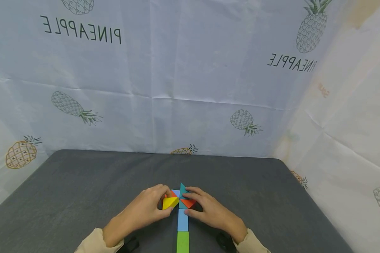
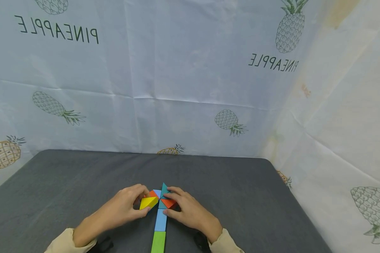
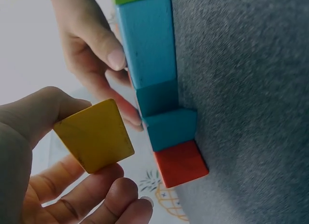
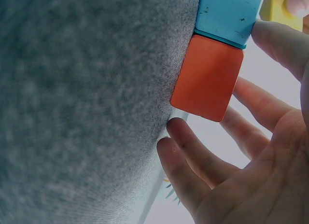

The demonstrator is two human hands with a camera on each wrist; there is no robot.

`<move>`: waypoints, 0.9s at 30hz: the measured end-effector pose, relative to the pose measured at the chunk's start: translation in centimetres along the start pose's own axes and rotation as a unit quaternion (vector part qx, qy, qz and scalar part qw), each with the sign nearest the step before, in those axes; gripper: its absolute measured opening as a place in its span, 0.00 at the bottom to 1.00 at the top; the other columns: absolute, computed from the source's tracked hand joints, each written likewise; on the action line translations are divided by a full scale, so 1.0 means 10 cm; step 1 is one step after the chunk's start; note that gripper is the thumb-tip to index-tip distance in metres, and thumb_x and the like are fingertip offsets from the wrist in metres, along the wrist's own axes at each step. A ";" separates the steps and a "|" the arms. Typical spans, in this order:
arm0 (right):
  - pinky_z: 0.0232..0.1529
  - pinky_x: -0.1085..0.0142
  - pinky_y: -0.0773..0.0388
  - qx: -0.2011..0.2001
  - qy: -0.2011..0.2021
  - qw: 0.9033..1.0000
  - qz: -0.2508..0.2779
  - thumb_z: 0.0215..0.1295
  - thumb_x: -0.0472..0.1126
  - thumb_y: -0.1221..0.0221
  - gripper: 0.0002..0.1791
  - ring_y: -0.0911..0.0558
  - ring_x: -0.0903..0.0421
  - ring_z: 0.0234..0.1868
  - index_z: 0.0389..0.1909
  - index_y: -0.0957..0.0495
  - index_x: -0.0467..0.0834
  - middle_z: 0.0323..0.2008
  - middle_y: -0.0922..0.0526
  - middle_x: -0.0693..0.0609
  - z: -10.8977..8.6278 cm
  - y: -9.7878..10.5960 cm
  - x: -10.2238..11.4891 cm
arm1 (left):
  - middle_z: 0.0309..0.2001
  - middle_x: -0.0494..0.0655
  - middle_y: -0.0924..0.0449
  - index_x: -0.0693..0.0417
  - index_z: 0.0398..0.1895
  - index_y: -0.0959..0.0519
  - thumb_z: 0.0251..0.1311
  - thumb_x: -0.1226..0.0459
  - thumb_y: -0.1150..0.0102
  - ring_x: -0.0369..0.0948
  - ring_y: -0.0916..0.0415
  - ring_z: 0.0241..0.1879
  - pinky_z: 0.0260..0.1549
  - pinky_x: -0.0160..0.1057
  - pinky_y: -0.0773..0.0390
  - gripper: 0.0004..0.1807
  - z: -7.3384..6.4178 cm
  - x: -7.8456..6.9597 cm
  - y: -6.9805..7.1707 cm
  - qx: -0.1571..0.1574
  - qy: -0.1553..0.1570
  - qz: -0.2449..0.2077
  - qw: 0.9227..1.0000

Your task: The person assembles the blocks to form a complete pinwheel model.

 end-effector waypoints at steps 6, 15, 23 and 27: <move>0.66 0.43 0.31 0.001 -0.002 1.000 0.005 0.69 0.64 0.46 0.33 0.31 0.46 0.70 0.70 0.31 0.52 0.74 0.38 0.53 0.00 0.00 0.00 | 0.33 0.34 0.27 0.49 0.37 0.23 0.54 0.61 0.30 0.30 0.33 0.28 0.28 0.30 0.28 0.12 -0.03 0.03 -0.04 0.014 0.009 0.009 1.000; 0.66 0.43 0.32 0.001 -0.006 1.000 0.004 0.70 0.63 0.46 0.33 0.31 0.46 0.70 0.70 0.30 0.52 0.74 0.38 0.53 0.00 0.00 0.00 | 0.28 0.35 0.31 0.47 0.34 0.27 0.54 0.60 0.31 0.30 0.36 0.23 0.23 0.30 0.33 0.12 -0.05 0.07 -0.13 0.069 0.031 -0.018 0.997; 0.66 0.44 0.32 0.003 -0.004 1.000 0.007 0.70 0.64 0.46 0.33 0.32 0.47 0.70 0.70 0.31 0.53 0.74 0.38 0.53 0.00 0.00 -0.01 | 0.27 0.37 0.32 0.47 0.32 0.28 0.54 0.59 0.30 0.32 0.37 0.21 0.19 0.30 0.36 0.13 -0.06 0.12 -0.21 0.103 0.050 -0.030 0.993; 0.67 0.43 0.32 0.006 -0.005 1.000 0.009 0.70 0.64 0.47 0.33 0.32 0.46 0.71 0.70 0.31 0.53 0.74 0.39 0.53 0.00 0.00 -0.01 | 0.26 0.37 0.32 0.46 0.31 0.29 0.53 0.60 0.30 0.32 0.37 0.20 0.19 0.30 0.36 0.14 -0.07 0.14 -0.25 0.111 0.050 -0.029 0.992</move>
Point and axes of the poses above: each hand's wrist, its own z-axis towards the middle knuckle, its own y-axis out of the back of the hand, x = y × z, the point moved 6 cm from there along z, towards the middle knuckle
